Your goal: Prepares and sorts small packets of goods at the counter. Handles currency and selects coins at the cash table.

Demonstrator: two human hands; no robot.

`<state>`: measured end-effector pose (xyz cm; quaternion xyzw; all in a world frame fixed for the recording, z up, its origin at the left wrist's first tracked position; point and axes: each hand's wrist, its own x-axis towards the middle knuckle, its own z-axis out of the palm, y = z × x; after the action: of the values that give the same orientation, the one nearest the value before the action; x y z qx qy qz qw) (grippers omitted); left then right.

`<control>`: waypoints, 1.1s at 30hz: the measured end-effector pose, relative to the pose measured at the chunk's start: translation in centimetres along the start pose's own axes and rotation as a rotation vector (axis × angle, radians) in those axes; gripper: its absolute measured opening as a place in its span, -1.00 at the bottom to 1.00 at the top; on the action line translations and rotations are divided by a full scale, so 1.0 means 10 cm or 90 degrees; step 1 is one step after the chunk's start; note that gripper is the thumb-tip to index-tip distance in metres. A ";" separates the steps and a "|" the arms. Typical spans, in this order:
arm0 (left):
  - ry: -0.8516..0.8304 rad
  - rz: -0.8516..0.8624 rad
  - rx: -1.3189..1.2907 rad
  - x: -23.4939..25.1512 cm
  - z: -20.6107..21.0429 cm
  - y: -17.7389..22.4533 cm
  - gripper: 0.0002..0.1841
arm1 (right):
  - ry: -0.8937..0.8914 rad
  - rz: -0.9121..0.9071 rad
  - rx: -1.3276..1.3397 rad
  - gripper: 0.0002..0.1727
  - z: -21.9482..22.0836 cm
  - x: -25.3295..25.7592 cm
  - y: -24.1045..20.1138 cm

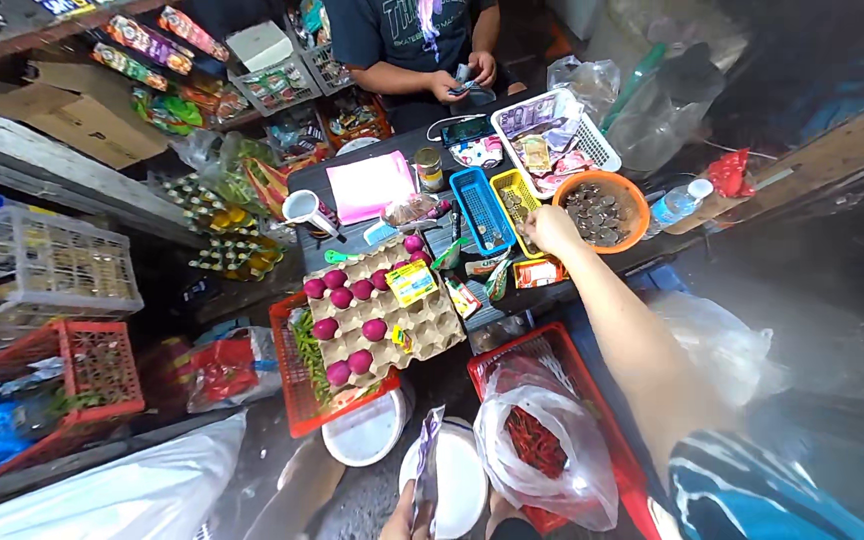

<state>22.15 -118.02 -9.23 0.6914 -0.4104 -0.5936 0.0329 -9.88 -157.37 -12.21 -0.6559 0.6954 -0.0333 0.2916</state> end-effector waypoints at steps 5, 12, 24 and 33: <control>0.001 0.041 0.004 0.03 0.02 -0.01 -0.54 | 0.120 0.012 0.497 -0.71 0.06 -0.45 0.22; -0.017 0.044 0.013 0.08 0.06 0.08 -0.51 | 0.045 -0.095 0.902 -0.87 0.03 -0.91 0.22; -0.088 0.058 -0.322 0.06 0.00 0.48 -0.81 | -0.164 -0.084 0.641 -0.63 0.41 -1.84 -0.25; -0.100 0.224 -0.298 0.15 0.13 0.43 -0.79 | -0.184 0.015 0.636 -0.71 0.69 -1.99 -0.44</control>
<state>18.74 -121.17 -8.52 0.5355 -0.3775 -0.7086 0.2619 -3.41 -137.14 -8.82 -0.4265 0.5548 -0.2668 0.6627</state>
